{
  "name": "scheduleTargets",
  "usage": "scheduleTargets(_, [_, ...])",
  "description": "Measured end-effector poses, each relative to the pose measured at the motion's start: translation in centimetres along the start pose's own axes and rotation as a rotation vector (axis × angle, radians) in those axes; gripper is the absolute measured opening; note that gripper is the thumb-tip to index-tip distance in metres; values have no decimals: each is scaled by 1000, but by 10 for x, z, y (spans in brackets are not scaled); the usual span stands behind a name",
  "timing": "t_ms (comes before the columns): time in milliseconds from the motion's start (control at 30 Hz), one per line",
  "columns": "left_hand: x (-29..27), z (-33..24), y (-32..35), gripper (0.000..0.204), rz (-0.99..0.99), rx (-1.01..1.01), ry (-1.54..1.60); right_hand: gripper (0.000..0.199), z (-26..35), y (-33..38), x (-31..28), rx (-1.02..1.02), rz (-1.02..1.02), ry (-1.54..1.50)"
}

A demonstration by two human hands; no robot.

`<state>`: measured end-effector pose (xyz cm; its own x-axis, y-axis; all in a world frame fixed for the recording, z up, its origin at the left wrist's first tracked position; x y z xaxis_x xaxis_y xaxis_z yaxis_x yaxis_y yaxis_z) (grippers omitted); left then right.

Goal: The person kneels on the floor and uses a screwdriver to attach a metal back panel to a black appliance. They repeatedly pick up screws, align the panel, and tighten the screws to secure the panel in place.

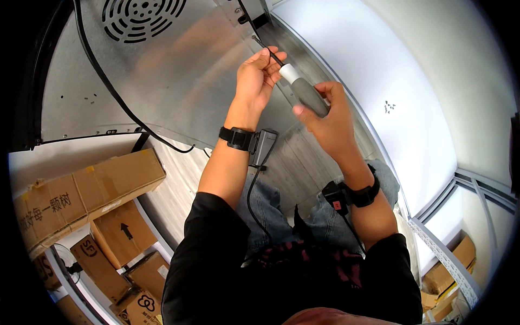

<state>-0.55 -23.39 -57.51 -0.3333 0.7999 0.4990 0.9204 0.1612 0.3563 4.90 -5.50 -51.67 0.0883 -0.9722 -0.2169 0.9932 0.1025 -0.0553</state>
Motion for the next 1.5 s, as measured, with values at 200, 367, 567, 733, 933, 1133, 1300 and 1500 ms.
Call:
scheduleTargets(200, [-9, 8, -8, 26, -9, -22, 4, 40, 20, 9, 1, -218, -64, 208])
scheduleTargets(367, [20, 2, 10, 26, 138, -39, 1, 28, -4, 6, -2, 29, -124, -103])
scheduleTargets(567, [10, 3, 5, 23, 31, -17, -44, 35, -6, -2, -3, 120, -23, -84])
scheduleTargets(733, [-1, 3, 3, 23, -45, -19, -85, 42, 37, 7, -9, -255, -122, 304])
scheduleTargets(933, [21, 0, 12, 22, 127, -25, 25, 36, 5, 3, -11, 8, -225, -79])
scheduleTargets(1133, [5, 0, 4, 20, 28, 16, -15, 37, 16, -5, -3, -181, 2, 166])
scheduleTargets(1300, [2, 2, 1, 22, -6, 15, -39, 32, 46, 12, -9, -388, -177, 250])
scheduleTargets(1500, [32, -2, 16, 20, 147, -2, 19, 30, -17, -2, -8, 226, -71, -143])
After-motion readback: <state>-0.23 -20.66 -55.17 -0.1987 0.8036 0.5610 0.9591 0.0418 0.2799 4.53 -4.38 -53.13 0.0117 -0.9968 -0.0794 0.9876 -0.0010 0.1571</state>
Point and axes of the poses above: each hand's wrist, its own y-axis away from the middle knuckle, its own x-axis out of the palm, z = x × y, the point moved 10 cm from there along -y, towards the middle knuckle, and after that the axes turned 2 degrees about -x, right-handed, at the moved point
